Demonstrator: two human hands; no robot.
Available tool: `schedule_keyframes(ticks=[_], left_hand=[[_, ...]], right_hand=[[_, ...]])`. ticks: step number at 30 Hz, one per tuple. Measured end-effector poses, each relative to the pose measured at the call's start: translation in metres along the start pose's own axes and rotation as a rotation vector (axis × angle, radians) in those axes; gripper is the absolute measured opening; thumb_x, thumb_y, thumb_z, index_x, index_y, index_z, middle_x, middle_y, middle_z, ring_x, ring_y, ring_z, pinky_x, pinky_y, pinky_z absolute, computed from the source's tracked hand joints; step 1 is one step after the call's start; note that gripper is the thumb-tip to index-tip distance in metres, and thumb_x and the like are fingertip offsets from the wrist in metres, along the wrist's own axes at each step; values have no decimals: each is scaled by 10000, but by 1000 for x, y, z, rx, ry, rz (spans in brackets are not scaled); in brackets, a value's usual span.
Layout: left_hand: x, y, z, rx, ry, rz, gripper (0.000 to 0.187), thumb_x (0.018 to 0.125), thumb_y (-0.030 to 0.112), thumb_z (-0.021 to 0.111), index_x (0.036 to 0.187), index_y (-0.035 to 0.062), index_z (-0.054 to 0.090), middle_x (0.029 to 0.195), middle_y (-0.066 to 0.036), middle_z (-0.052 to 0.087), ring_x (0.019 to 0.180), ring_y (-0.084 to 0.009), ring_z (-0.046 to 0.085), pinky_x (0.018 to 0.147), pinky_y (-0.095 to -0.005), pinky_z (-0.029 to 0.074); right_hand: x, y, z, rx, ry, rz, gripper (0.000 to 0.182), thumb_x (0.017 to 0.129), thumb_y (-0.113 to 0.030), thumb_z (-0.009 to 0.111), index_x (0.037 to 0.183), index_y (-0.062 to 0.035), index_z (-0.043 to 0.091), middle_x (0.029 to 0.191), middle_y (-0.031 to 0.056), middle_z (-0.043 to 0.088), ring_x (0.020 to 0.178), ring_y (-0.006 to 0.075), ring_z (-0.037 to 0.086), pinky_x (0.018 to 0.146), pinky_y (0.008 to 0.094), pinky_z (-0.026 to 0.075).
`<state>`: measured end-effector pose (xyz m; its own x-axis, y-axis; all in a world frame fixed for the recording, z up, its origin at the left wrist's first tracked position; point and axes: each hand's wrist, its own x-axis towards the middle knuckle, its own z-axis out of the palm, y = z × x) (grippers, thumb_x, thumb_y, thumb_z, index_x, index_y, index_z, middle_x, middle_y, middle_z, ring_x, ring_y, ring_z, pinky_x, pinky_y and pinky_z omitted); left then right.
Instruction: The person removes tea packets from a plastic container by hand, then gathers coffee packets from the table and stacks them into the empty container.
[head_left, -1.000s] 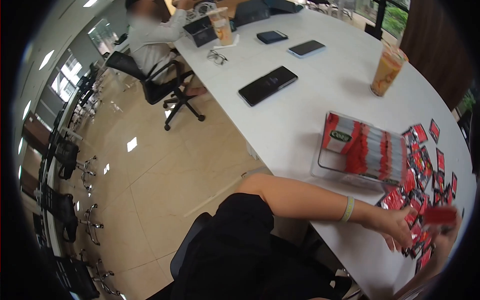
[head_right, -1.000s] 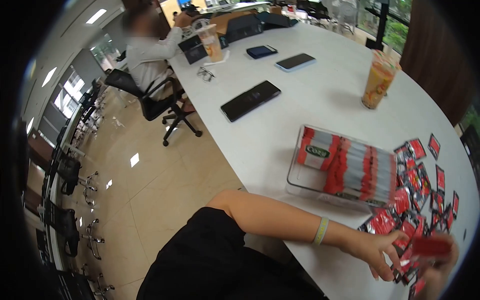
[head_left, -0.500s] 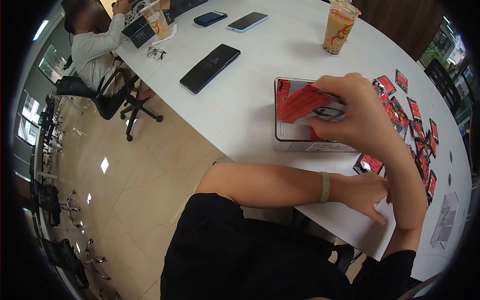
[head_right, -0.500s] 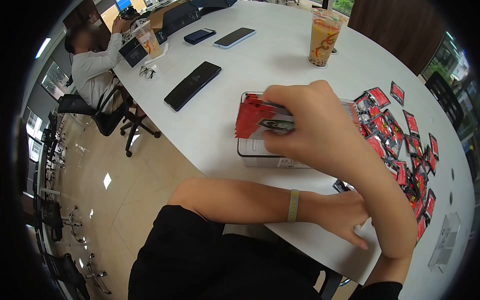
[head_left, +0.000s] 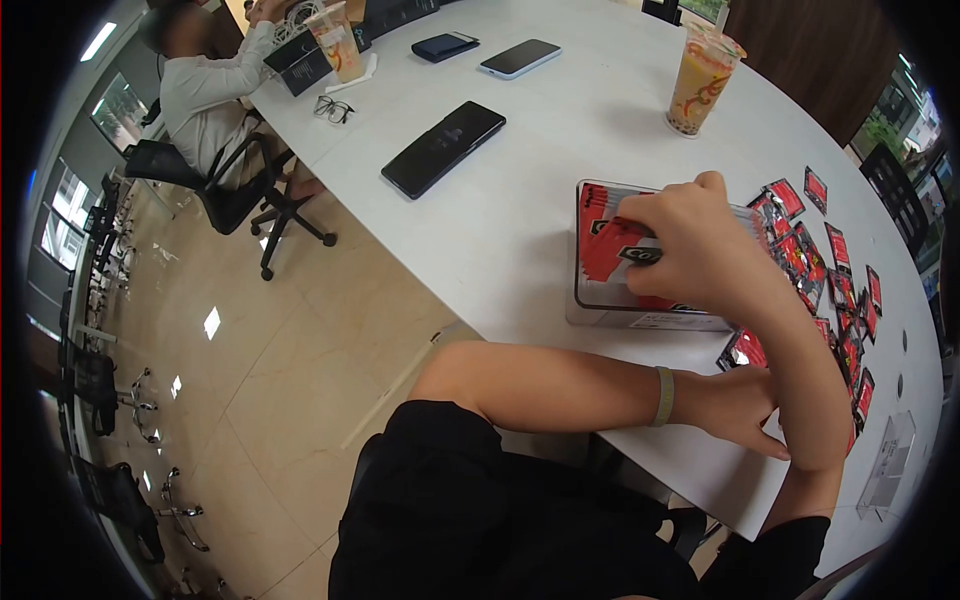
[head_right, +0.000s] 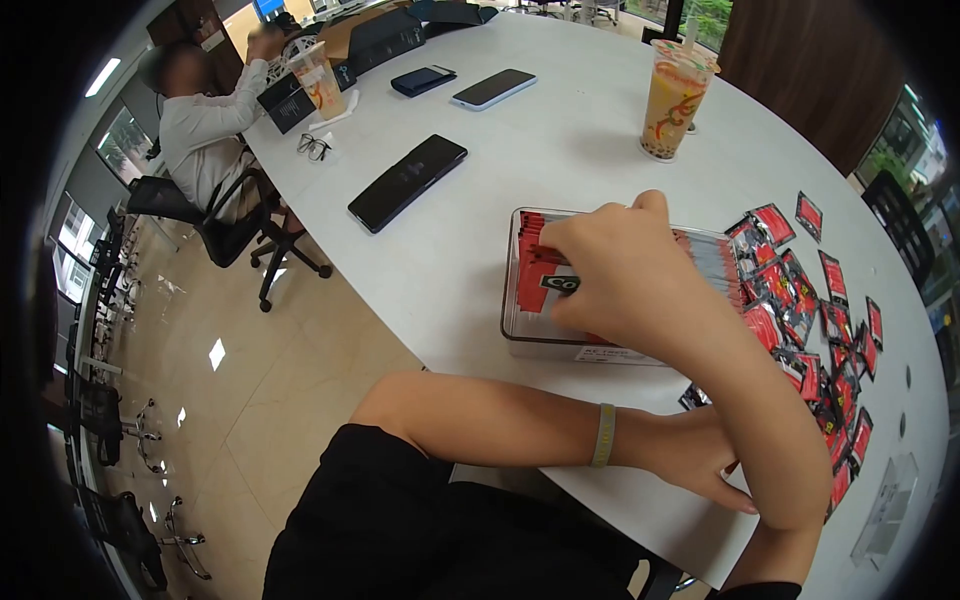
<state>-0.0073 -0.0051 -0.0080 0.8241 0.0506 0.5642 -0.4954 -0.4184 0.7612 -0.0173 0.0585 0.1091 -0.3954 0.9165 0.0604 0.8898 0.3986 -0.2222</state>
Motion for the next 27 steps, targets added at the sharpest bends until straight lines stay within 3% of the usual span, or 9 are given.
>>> schedule_keyframes(ticks=[2, 3, 5, 11, 17, 19, 21, 24, 27], left_hand=[[0, 3, -3, -93, 12, 37, 434, 749, 341, 667, 1009, 6, 575, 760, -103, 615, 686, -221, 611, 594, -340, 476], [0, 1, -3, -95, 13, 32, 434, 749, 341, 667, 1009, 6, 575, 760, -103, 615, 686, -221, 611, 594, -340, 476], [-1, -2, -1, -128, 2, 129, 461, 758, 324, 666, 1074, 7, 557, 949, -132, 616, 888, -248, 591, 752, -360, 464], [-3, 3, -3, -159, -53, 67, 484, 773, 326, 659, 1124, 16, 535, 1156, -167, 533, 1091, -300, 488, 925, -381, 377], [-5, 8, -5, -235, -46, 72, 402, 811, 299, 627, 1105, 32, 557, 1100, -125, 579, 1046, -253, 526, 894, -347, 404], [-4, 9, -6, -277, -75, 29, 385, 817, 290, 622, 1100, 36, 562, 1081, -117, 590, 1030, -241, 535, 884, -337, 410], [-4, 8, -3, -315, -109, -17, 368, 823, 281, 618, 1095, 39, 566, 1063, -109, 600, 1014, -230, 545, 873, -328, 417], [-5, 6, 0, -338, -31, -39, 452, 716, 288, 710, 1076, 50, 577, 1037, -112, 592, 936, -238, 554, 811, -354, 429], [-4, 10, -9, -280, -38, 67, 336, 816, 253, 625, 1070, 37, 582, 1047, -101, 609, 983, -219, 557, 848, -328, 427]], right_hand=[[2, 2, 9, -46, -77, 26, 263, 580, -128, 660, 824, -41, 611, 641, 120, 585, 651, 290, 545, 814, 349, 314], [3, 5, 17, -118, 7, -21, 246, 590, -130, 660, 816, -50, 607, 627, 102, 586, 641, 271, 556, 774, 354, 306], [1, 8, 25, -182, 86, -66, 229, 600, -132, 661, 809, -59, 603, 612, 85, 587, 631, 253, 567, 734, 359, 299], [-9, 8, 29, -189, 315, -98, 432, 594, -121, 728, 994, -86, 568, 880, 77, 541, 844, 227, 532, 821, 371, 305], [-6, 6, 31, -277, 227, -177, 569, 562, -177, 770, 1082, -136, 544, 986, 60, 496, 942, 232, 493, 820, 378, 315], [-7, 6, 31, -322, 323, -250, 625, 574, -145, 758, 1140, -77, 504, 1001, 142, 495, 990, 286, 484, 816, 400, 310], [-8, 3, 32, -365, 302, -195, 719, 561, -185, 774, 1199, -71, 463, 1085, 152, 470, 1063, 290, 447, 867, 406, 304], [-9, 3, 31, -400, 236, -126, 893, 540, -242, 797, 1291, -30, 362, 1202, 192, 429, 1166, 313, 391, 942, 425, 290], [-6, 5, 31, -421, 144, -89, 982, 539, -233, 796, 1335, 16, 276, 1246, 231, 409, 1196, 341, 380, 970, 445, 287]])
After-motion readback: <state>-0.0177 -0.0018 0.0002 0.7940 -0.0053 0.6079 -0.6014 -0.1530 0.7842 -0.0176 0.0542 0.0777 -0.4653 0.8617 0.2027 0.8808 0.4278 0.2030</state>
